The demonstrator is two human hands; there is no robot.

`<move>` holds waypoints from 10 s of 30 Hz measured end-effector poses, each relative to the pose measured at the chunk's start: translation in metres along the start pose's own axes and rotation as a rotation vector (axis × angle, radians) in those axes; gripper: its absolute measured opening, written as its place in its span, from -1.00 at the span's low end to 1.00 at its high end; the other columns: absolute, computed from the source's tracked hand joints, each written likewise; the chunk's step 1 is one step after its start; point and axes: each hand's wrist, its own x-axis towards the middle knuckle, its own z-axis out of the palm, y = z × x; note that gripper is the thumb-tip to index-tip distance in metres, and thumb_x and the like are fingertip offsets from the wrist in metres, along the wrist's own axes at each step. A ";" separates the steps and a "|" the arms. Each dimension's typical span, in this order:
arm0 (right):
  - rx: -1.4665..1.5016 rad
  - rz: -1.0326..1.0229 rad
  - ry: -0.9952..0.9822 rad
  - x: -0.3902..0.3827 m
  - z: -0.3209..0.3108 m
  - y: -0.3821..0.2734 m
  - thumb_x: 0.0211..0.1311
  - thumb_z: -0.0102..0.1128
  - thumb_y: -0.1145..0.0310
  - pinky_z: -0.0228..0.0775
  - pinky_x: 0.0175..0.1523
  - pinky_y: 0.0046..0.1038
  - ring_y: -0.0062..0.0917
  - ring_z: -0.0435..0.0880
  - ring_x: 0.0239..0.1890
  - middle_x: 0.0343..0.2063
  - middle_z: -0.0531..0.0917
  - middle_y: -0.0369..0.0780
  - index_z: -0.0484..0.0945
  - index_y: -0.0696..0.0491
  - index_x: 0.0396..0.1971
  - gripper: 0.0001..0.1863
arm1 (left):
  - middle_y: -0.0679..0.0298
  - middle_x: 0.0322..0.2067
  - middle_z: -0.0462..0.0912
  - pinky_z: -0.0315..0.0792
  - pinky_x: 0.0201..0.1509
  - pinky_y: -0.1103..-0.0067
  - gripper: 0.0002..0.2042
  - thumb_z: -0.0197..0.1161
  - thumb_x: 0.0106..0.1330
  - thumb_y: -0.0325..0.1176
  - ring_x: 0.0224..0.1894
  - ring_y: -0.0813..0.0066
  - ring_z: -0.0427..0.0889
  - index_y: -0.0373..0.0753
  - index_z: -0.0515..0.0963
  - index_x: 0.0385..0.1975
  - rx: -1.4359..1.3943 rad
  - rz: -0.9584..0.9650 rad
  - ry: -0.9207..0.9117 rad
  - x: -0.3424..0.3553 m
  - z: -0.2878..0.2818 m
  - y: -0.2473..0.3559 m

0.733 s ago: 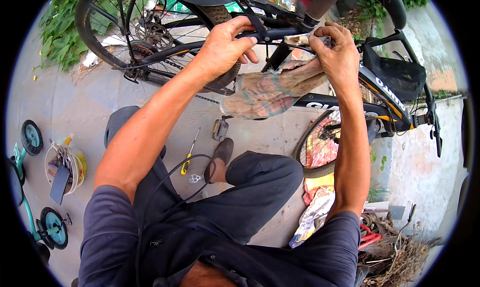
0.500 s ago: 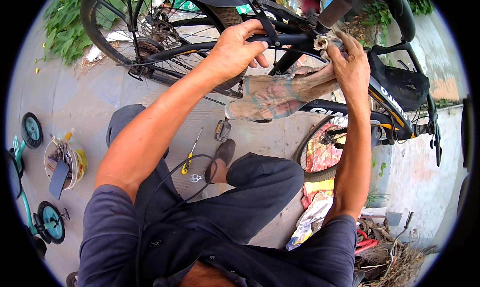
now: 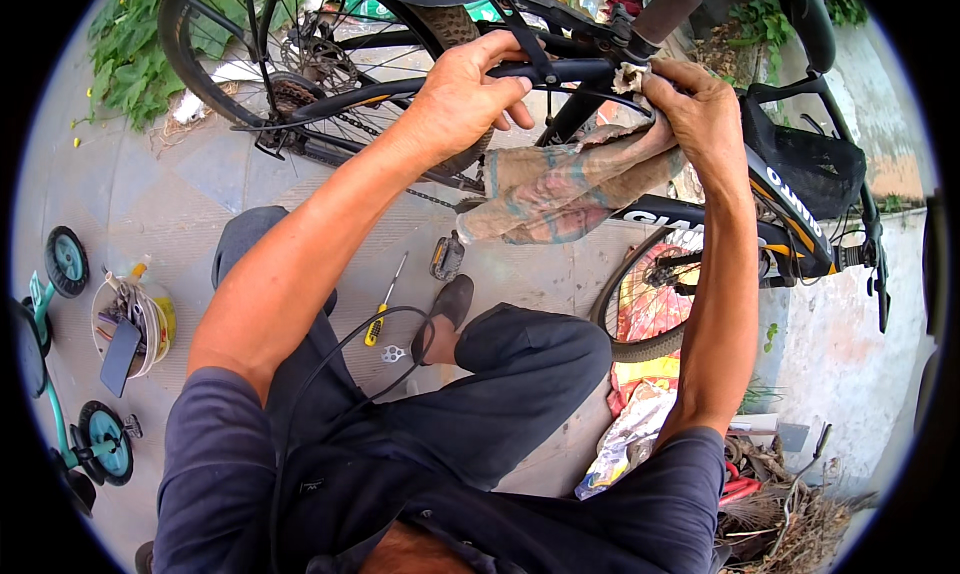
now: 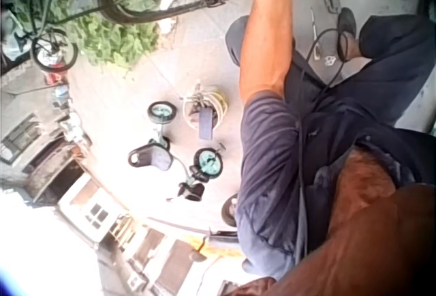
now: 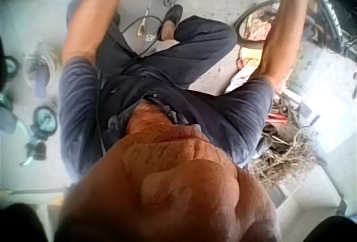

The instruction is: The person uses a yellow screwdriver to tighten a bolt on the bicycle frame near the rear wheel. They then wipe the area with a cloth and continue adjusting the bolt with the screwdriver.

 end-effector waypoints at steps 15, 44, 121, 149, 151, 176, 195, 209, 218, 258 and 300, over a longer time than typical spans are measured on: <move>0.094 0.162 0.020 0.005 0.002 -0.006 -0.02 0.28 0.33 0.46 -0.14 -0.53 -0.52 0.67 -0.32 -0.40 0.72 -0.12 0.66 0.27 -0.21 -0.62 | 0.08 0.07 0.50 0.52 -0.42 0.68 -0.64 0.13 0.27 -0.49 -0.42 0.54 0.66 -0.35 0.42 0.08 -0.021 0.024 -0.013 0.000 0.001 -0.002; -0.078 0.133 0.364 -0.004 -0.016 0.019 0.08 0.25 0.34 0.44 -0.10 -0.55 -0.52 0.68 -0.28 -0.31 0.73 -0.16 0.69 0.16 -0.21 -0.71 | 0.12 0.02 0.53 0.50 -0.40 0.66 -0.61 0.08 0.26 -0.50 -0.44 0.52 0.66 -0.31 0.40 0.12 -0.051 -0.038 -0.018 0.000 0.000 0.002; -0.289 -0.313 0.234 -0.018 0.014 -0.003 0.06 0.29 0.31 0.39 -0.08 -0.35 -0.31 0.58 -0.22 -0.32 0.67 -0.25 0.72 0.05 -0.39 -0.84 | 0.13 0.06 0.50 0.49 -0.45 0.67 -0.63 0.08 0.27 -0.53 -0.45 0.55 0.65 -0.31 0.40 0.10 -0.042 -0.001 0.001 0.001 0.002 -0.002; -0.528 -0.373 0.303 -0.004 -0.001 0.010 0.11 0.24 0.33 0.44 -0.12 -0.36 -0.29 0.62 -0.24 -0.29 0.69 -0.27 0.72 0.01 -0.32 -0.83 | 0.14 0.07 0.49 0.48 -0.45 0.69 -0.63 0.08 0.26 -0.53 -0.45 0.54 0.65 -0.31 0.41 0.10 -0.032 -0.014 -0.006 0.001 0.002 -0.003; -0.492 -0.274 0.328 -0.004 -0.001 0.017 0.11 0.24 0.32 0.44 -0.10 -0.34 -0.28 0.62 -0.24 -0.30 0.69 -0.26 0.72 0.02 -0.32 -0.82 | 0.14 0.08 0.49 0.48 -0.44 0.67 -0.62 0.07 0.26 -0.53 -0.44 0.54 0.65 -0.30 0.40 0.11 -0.051 -0.008 -0.032 0.002 0.002 -0.003; -0.284 0.158 -0.151 0.021 -0.003 -0.001 0.09 0.04 0.08 0.47 -0.09 -0.32 -0.18 0.70 -0.32 -0.49 0.68 -0.02 0.67 0.04 -0.15 -0.56 | 0.10 0.07 0.48 0.47 -0.49 0.70 -0.63 0.07 0.26 -0.55 -0.45 0.55 0.65 -0.31 0.39 0.10 -0.053 -0.023 -0.016 0.001 0.005 -0.002; 0.004 0.173 -0.146 0.004 -0.001 -0.012 0.16 0.18 0.22 0.29 -0.34 -0.60 -0.68 0.43 -0.48 -0.54 0.55 -0.32 0.62 0.18 -0.07 -0.58 | 0.13 0.09 0.49 0.49 -0.42 0.68 -0.62 0.09 0.26 -0.53 -0.42 0.54 0.65 -0.30 0.40 0.10 -0.039 0.009 -0.001 0.001 0.002 -0.004; -0.037 0.175 -0.143 0.005 0.001 -0.008 0.09 0.11 0.19 0.42 -0.14 -0.47 -0.45 0.64 -0.37 -0.44 0.70 -0.09 0.65 0.12 -0.14 -0.60 | 0.09 0.12 0.46 0.50 -0.41 0.68 -0.60 0.07 0.26 -0.53 -0.39 0.55 0.64 -0.33 0.38 0.13 0.011 0.005 0.003 -0.002 0.003 -0.003; 0.014 0.249 -0.169 0.010 -0.003 -0.014 0.15 0.13 0.27 0.32 -0.38 -0.54 -0.63 0.46 -0.53 -0.50 0.62 -0.28 0.66 0.16 -0.12 -0.63 | 0.08 0.13 0.46 0.50 -0.40 0.67 -0.61 0.06 0.27 -0.53 -0.38 0.54 0.65 -0.33 0.38 0.13 -0.019 0.009 0.008 -0.003 0.004 -0.003; -0.183 -0.154 0.476 -0.059 0.020 0.007 0.19 0.22 0.46 0.44 -0.32 -0.44 -0.43 0.58 -0.49 -0.40 0.59 -0.17 0.64 0.09 -0.18 -0.81 | 0.12 0.10 0.48 0.48 -0.45 0.70 -0.62 0.06 0.27 -0.55 -0.45 0.57 0.65 -0.32 0.40 0.11 -0.016 -0.007 -0.013 0.001 0.003 -0.003; 1.039 0.404 0.511 -0.082 0.134 -0.024 0.20 0.30 0.43 0.26 -0.56 -0.74 -0.82 0.43 -0.64 -0.59 0.58 -0.36 0.56 0.16 -0.41 -0.87 | 0.20 -0.13 0.54 0.48 -0.36 0.70 -0.67 0.17 0.30 -0.50 -0.35 0.61 0.63 -0.39 0.39 0.05 0.246 0.138 0.315 -0.028 0.021 -0.004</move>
